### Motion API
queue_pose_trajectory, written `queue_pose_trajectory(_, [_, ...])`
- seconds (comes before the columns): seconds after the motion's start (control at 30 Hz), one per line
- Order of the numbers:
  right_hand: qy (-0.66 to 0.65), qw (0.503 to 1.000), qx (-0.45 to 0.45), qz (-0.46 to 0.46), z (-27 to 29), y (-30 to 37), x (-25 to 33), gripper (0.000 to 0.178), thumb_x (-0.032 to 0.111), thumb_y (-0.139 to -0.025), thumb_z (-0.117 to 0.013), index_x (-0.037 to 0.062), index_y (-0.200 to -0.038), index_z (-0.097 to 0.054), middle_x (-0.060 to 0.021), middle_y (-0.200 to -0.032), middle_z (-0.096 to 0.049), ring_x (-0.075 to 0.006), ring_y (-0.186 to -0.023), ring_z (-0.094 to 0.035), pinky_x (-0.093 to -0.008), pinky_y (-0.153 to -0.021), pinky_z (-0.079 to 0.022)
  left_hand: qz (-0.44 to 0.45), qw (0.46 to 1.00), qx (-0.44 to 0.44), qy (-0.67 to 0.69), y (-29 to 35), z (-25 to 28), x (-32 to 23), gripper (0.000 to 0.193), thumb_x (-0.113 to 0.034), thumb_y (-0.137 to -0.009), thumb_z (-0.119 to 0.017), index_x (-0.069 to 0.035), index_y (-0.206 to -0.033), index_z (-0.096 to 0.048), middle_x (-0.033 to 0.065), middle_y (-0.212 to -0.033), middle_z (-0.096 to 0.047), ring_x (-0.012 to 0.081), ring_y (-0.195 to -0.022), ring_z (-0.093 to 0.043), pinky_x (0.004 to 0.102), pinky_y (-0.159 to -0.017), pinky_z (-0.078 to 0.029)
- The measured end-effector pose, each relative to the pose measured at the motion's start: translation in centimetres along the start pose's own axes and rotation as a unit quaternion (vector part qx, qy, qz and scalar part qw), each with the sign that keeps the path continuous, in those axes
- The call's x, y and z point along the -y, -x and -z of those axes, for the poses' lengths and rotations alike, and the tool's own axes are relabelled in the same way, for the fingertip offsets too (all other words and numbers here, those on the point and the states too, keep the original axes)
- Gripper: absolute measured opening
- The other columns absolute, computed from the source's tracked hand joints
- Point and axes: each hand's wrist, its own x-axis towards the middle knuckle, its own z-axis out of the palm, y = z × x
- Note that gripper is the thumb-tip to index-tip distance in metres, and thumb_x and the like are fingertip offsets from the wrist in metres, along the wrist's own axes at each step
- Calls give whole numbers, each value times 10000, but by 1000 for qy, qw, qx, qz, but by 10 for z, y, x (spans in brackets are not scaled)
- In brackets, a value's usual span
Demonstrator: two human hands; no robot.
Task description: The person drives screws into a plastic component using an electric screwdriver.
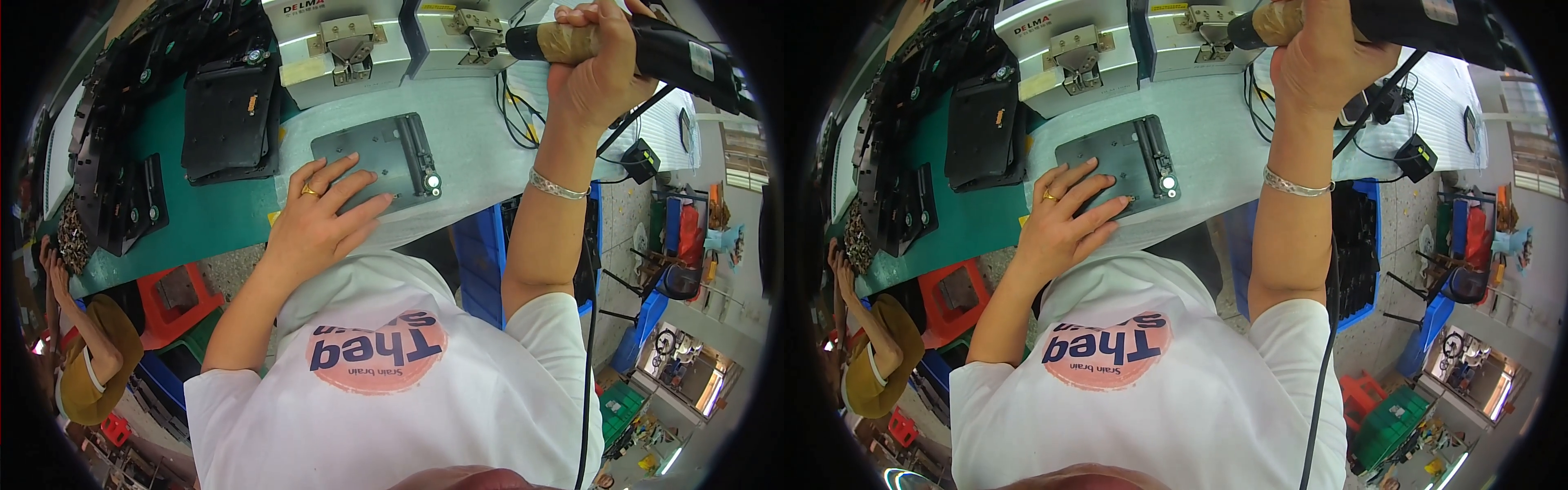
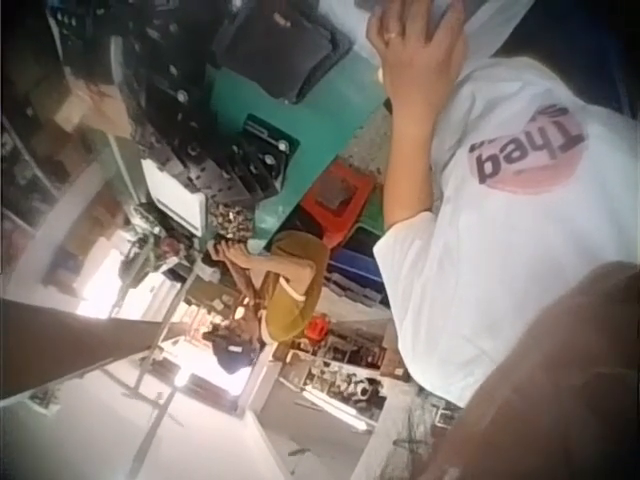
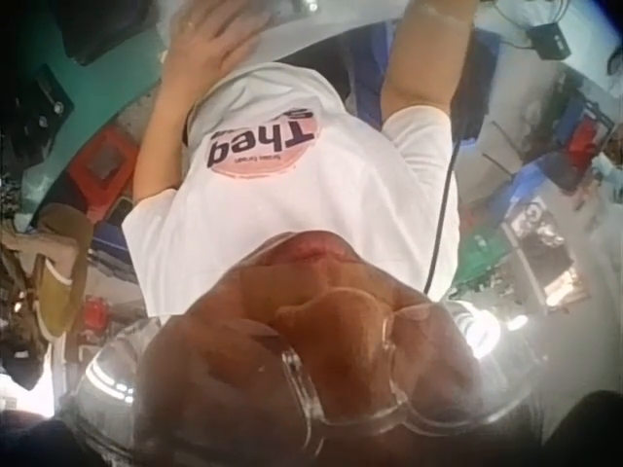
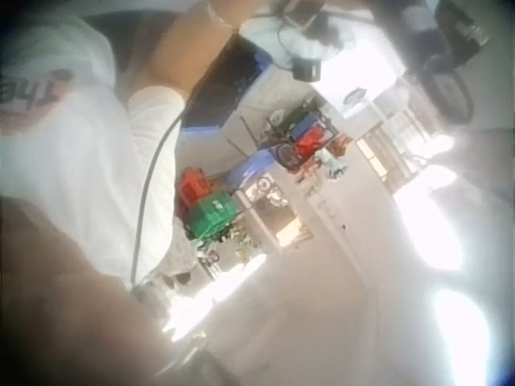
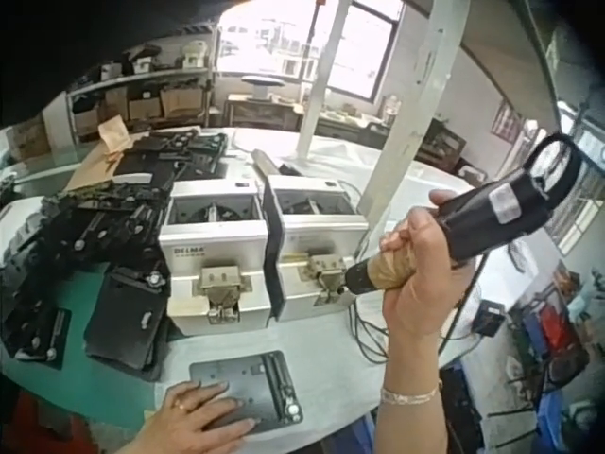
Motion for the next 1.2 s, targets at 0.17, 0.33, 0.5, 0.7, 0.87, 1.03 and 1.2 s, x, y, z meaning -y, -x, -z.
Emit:
queue_pose_trajectory(0.17, [20, 1000, -16, 0, -2, 0, -5, 298, 47, -921, -655, -19, -1195, -556, -60, -812, -621, -134, -666, -637, -282, -656, -564, 2, 1000, 2, 4, 0, 0, 0, 366, -212, -812, -783, -225, -1174, -729, 37, -1282, -644, 294, -1318, -536, 488, -1109, -353])
queue_pose_trajectory(0.33, [44, 999, -25, -15, -5, 2, -7, 308, 60, -907, -665, -24, -1182, -554, -50, -795, -618, -134, -668, -644, -268, -649, -558, 4, 1000, 2, 6, -1, 1, 0, 367, -209, -806, -787, -226, -1169, -732, 39, -1275, -650, 295, -1310, -544, 485, -1108, -352])
queue_pose_trajectory(0.5, [57, 998, -15, -26, -4, 1, -9, 319, 67, -904, -674, -18, -1186, -552, -49, -810, -621, -133, -669, -646, -268, -641, -555, 4, 1000, 1, 7, -1, 1, 0, 366, -203, -802, -789, -225, -1163, -734, 38, -1274, -650, 296, -1307, -547, 484, -1109, -352])
queue_pose_trajectory(0.7, [14, 992, 110, -66, -3, -6, -14, 363, 90, -912, -694, -8, -1219, -527, -47, -796, -617, -138, -653, -641, -284, -626, -563, 5, 1000, 4, 6, 0, 2, 0, 378, -201, -797, -792, -226, -1169, -734, 38, -1273, -650, 296, -1308, -545, 483, -1112, -349])
queue_pose_trajectory(0.87, [-2, 991, 76, -110, 0, -12, -17, 352, 81, -916, -678, 4, -1216, -510, -47, -738, -590, -140, -626, -624, -303, -597, -574, 4, 1000, 3, 5, 1, 1, -1, 385, -204, -798, -790, -227, -1178, -733, 37, -1273, -650, 292, -1315, -540, 481, -1115, -348])
queue_pose_trajectory(1.03, [50, 991, 34, -122, -11, 2, 11, 343, 124, -934, -647, 6, -1224, -506, -47, -722, -581, -141, -603, -608, -303, -581, -567, 4, 1000, 2, 7, 2, -1, 0, 353, -211, -816, -776, -226, -1167, -738, 36, -1274, -649, 280, -1327, -530, 479, -1122, -350])
queue_pose_trajectory(1.2, [-167, 937, 150, -266, 18, 23, 35, 276, 140, -953, -522, 47, -1210, -560, -50, -812, -564, -183, -767, -527, -406, -746, -461, 10, 1000, -12, 14, 1, 1, 1, 344, -215, -821, -775, -236, -1163, -742, 28, -1269, -654, 271, -1329, -527, 476, -1128, -349])
